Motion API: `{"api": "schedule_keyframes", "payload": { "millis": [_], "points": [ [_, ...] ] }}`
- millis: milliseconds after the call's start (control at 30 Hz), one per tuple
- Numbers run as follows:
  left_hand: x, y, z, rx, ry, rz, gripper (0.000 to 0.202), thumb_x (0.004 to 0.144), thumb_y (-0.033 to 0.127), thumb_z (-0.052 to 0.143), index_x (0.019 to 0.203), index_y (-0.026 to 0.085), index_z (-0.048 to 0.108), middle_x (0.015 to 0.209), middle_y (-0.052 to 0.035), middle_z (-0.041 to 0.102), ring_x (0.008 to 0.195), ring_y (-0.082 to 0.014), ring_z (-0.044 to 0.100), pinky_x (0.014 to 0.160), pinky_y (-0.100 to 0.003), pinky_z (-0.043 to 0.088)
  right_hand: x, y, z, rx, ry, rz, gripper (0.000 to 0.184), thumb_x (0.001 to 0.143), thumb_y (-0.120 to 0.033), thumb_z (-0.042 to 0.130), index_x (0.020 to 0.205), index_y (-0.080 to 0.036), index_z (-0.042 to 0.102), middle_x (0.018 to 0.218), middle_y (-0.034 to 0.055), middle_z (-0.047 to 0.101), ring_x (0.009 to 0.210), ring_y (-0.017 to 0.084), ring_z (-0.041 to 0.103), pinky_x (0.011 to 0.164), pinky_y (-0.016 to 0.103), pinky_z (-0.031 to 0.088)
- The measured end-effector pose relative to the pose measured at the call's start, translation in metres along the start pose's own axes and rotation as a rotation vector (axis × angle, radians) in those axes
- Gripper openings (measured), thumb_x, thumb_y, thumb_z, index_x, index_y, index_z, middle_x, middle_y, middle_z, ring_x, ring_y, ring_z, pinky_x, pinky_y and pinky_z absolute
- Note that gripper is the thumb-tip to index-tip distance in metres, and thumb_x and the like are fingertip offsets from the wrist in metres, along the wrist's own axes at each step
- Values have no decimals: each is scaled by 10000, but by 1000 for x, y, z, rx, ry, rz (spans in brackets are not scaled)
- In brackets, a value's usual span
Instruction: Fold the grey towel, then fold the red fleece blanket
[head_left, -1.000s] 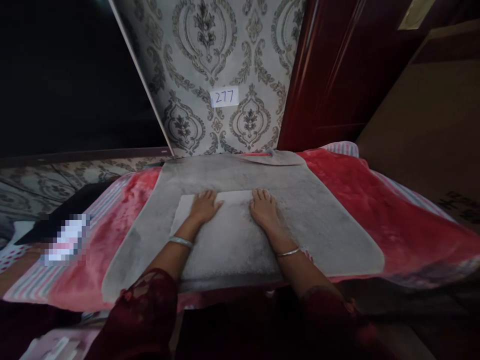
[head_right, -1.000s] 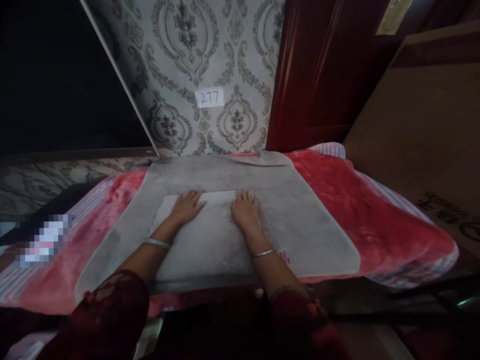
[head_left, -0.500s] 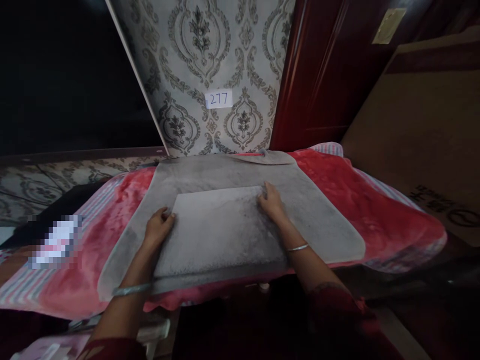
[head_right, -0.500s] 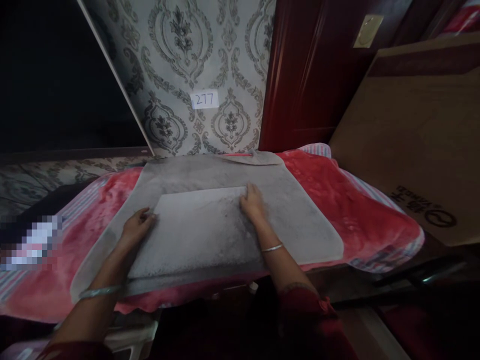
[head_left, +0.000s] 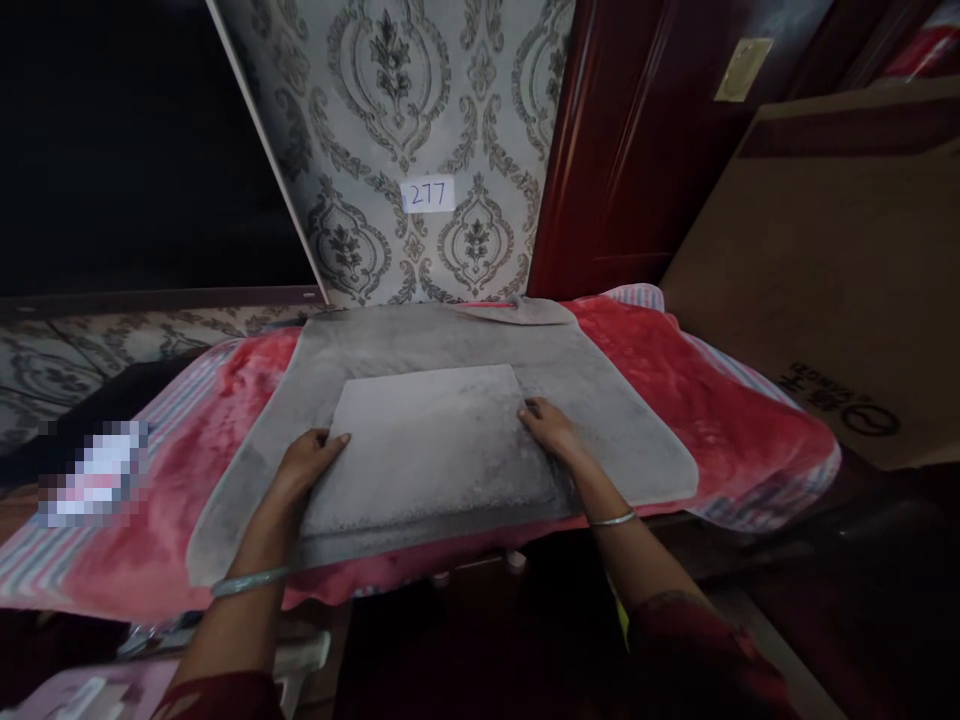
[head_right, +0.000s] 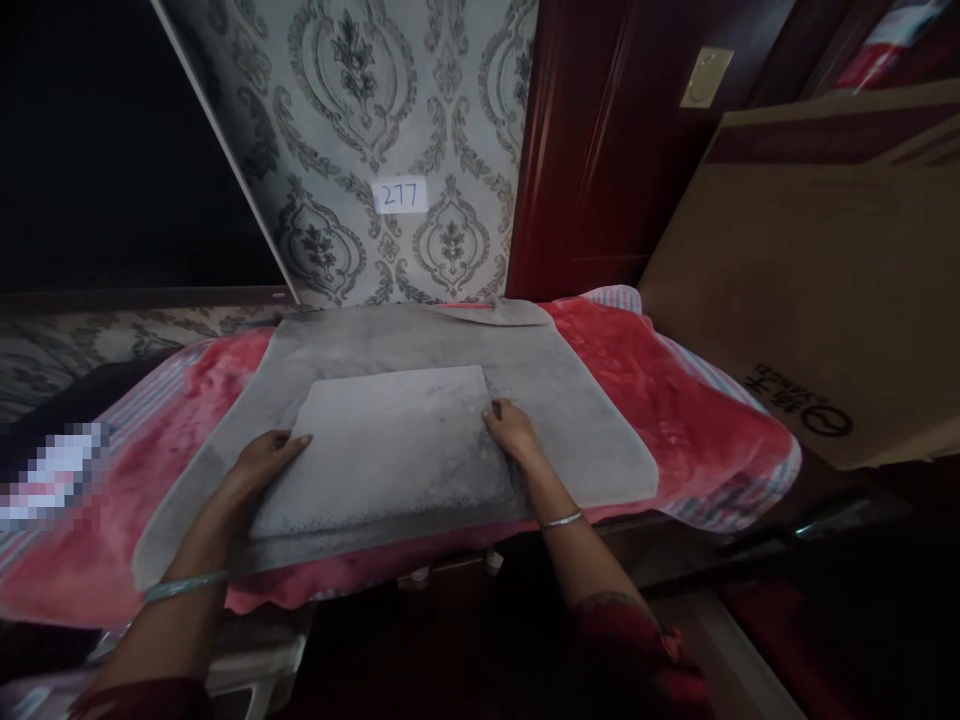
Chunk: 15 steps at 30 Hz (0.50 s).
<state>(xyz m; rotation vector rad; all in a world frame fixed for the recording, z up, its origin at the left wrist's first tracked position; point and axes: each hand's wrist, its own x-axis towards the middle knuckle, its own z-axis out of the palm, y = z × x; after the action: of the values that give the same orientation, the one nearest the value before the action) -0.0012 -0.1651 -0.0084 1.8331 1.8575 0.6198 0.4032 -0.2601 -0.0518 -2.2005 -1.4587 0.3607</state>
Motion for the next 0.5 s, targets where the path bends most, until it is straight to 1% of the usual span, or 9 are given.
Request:
{"api": "schedule_keyframes", "payload": {
  "millis": [33,100,133,200,267,333,400,433,500],
  "points": [
    [0,1,-1,16,-38,2,312,668,531,632,681,222,668,796,-123,762,887,-361,720,717,-380,553,2,0,1,0,-1,-4,429,941,-330,536,1316,-156,652,1275,137,707,1161,245,672,957,325,494],
    [-1,1,-2,39,-115,3,325,690,546,596,639,229,642,766,-121,752,854,-353,719,659,-363,534,4,2,1,31,-2,1,400,914,-341,561,1244,-162,698,1219,133,730,1128,262,680,924,332,502],
    [-2,2,-2,47,-119,5,330,698,549,584,639,228,637,761,-118,747,843,-348,716,639,-356,524,5,3,1,71,-8,0,372,901,-347,570,1186,-165,723,1172,126,746,1096,267,687,896,330,507],
    [-4,4,-2,74,-77,32,329,705,546,572,651,226,628,757,-109,736,841,-337,706,635,-347,513,5,5,-1,196,-44,-3,317,882,-366,574,1041,-161,755,1044,102,769,996,262,701,816,315,513],
    [-7,5,-2,95,-20,55,320,711,538,574,657,225,618,741,-97,717,846,-327,694,659,-345,513,4,6,-1,325,-78,-3,304,868,-391,565,907,-151,748,907,74,758,880,242,696,731,293,500],
    [-8,7,-3,46,-3,39,312,716,524,596,675,217,629,724,-80,697,848,-315,686,673,-341,517,2,6,-1,395,-57,4,303,845,-411,574,841,-149,725,828,53,728,815,222,671,688,277,481],
    [-10,8,-3,-121,-31,-33,296,715,493,645,735,199,662,740,-70,697,838,-296,688,670,-336,532,0,6,0,422,-12,9,297,824,-416,593,861,-148,716,842,53,719,827,215,655,701,274,480],
    [-10,8,-3,-233,-52,-81,296,710,475,679,785,189,681,762,-70,705,828,-285,691,667,-335,543,0,6,0,443,-5,23,312,823,-417,596,908,-142,717,880,62,724,847,215,655,718,276,487],
    [-9,9,-2,-450,-88,-173,358,704,446,738,931,171,704,834,-82,730,811,-266,701,666,-338,567,0,4,1,520,-27,80,414,842,-420,582,1104,-121,698,996,92,734,891,218,665,757,290,508]
  ]
}}
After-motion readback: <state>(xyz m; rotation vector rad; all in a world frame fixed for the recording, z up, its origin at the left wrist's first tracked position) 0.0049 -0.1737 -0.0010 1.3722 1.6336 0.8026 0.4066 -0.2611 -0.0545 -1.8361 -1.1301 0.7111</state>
